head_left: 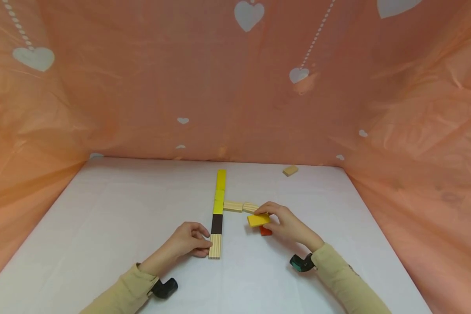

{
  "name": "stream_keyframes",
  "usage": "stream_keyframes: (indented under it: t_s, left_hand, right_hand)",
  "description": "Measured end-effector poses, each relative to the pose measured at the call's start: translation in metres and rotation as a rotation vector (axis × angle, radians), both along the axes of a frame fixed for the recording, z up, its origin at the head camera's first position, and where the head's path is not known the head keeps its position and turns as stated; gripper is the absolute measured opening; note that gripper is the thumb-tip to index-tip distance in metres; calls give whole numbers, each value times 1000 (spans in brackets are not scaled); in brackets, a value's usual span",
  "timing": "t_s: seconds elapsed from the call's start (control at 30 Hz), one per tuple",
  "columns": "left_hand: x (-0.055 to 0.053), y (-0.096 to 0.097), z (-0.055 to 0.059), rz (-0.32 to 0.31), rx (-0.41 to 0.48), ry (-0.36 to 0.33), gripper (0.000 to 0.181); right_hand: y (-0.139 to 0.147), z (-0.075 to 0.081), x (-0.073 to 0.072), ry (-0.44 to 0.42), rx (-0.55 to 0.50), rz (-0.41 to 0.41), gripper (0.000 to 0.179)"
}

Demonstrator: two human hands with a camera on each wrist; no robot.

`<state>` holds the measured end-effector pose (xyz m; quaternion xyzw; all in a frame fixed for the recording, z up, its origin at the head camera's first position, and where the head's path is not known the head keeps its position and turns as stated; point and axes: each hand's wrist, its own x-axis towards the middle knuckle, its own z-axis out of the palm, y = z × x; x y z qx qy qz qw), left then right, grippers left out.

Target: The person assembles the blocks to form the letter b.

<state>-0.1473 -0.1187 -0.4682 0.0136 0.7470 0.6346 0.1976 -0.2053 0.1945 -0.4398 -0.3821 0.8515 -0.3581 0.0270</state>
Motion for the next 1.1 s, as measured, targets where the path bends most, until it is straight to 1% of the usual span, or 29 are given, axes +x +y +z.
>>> stream_keyframes:
  t_s: [0.27, 0.4, 0.63, 0.77, 0.93, 1.1]
  left_hand:
    - [-1, 1, 1, 10, -21, -3, 27]
    - [0, 1, 2, 1, -16, 1, 26]
    - [1, 1, 1, 3, -27, -1, 26]
    - [1, 1, 3, 4, -29, -7, 26]
    - [0, 1, 2, 10, -18, -15, 26]
    - [0, 0, 1, 9, -16, -17, 26]
  right_hand:
    - [-19, -7, 16, -55, 67, 40, 33]
    - [-27, -11, 20, -54, 67, 94, 32]
    - [-39, -21, 28, -119, 56, 155, 33]
    - [-44, -24, 30, -107, 54, 191, 33]
    - [-49, -25, 32, -115, 66, 194, 33]
    - [-53, -26, 33, -113, 66, 215, 33]
